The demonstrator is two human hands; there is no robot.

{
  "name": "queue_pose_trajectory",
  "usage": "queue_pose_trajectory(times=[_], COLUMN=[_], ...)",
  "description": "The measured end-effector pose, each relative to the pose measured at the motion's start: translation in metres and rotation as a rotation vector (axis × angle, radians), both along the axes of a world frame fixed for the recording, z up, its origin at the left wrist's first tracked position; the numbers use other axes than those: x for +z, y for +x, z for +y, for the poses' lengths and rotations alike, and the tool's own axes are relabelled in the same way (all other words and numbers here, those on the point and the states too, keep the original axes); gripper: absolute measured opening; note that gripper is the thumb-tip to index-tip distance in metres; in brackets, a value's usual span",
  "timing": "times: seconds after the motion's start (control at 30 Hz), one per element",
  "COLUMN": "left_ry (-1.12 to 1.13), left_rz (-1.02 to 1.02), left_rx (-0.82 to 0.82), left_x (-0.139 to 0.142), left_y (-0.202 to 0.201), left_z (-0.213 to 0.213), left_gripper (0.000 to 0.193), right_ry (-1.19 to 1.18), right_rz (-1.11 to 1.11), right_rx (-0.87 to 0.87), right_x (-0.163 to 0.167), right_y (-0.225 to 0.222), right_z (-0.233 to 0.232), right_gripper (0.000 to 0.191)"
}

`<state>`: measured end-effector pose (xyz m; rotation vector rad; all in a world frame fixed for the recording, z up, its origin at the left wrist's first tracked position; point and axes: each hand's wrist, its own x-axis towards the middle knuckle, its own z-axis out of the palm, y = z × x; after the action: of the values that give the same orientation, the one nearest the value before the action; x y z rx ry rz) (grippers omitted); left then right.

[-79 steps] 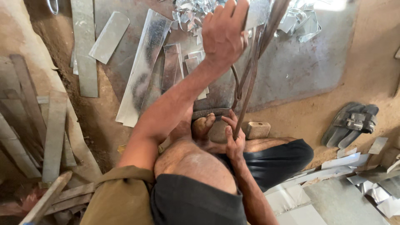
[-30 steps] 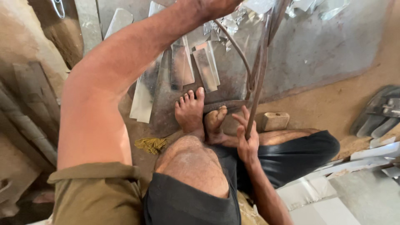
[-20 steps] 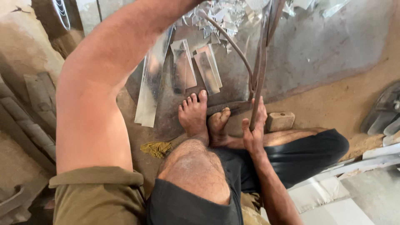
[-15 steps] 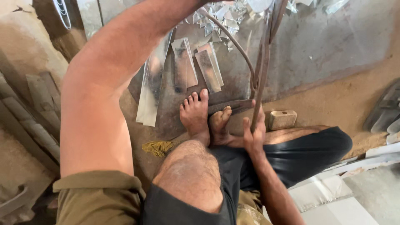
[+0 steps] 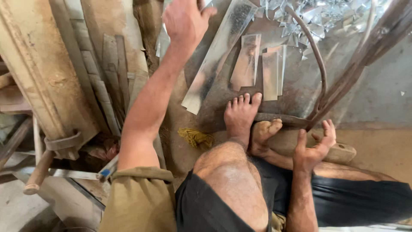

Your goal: The person sits on the floor of a metal workshop and cuts thin metal strips using a foot-operated lever shear, holding bundles of strips in the hands and feeding pieces under the blade with the feet and hands. The person gathers cut pieces, sorts them into piles, and stacks finished strips on the work table.

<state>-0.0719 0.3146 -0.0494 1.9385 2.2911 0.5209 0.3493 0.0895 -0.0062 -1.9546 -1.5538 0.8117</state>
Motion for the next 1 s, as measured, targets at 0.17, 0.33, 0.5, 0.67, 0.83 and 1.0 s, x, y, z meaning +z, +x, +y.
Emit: queue_pose_trajectory(times=[0.17,0.33,0.5,0.67,0.83,1.0], left_ry=[0.034,-0.109,-0.213,0.014,-0.028,-0.127], left_rz=[0.146,-0.035,-0.073,-0.067,-0.085,-0.106], left_rx=[0.057,0.051,0.127,0.111,0.153,0.142], left_x=[-0.017,-0.036,-0.031,-0.022,-0.027,-0.029], left_y=[-0.002,-0.013,-0.009,0.013,-0.001,-0.012], left_z=[-0.039,-0.047,-0.042,-0.054,-0.056,-0.043], left_gripper=[0.084,0.065,0.062,0.071,0.067,0.052], right_ry=[-0.037,-0.070,-0.016,-0.033,-0.021,-0.016], right_rz=[0.177,0.154,0.173,0.193,0.177,0.199], right_rx=[-0.010,-0.048,-0.083,-0.087,-0.067,-0.086], right_x=[-0.004,-0.006,-0.010,-0.005,0.001,0.000], right_y=[-0.003,-0.001,0.003,0.000,-0.006,-0.009], right_z=[0.001,-0.003,-0.004,-0.004,-0.002,-0.002], right_gripper=[0.054,0.050,0.045,0.042,0.041,0.040])
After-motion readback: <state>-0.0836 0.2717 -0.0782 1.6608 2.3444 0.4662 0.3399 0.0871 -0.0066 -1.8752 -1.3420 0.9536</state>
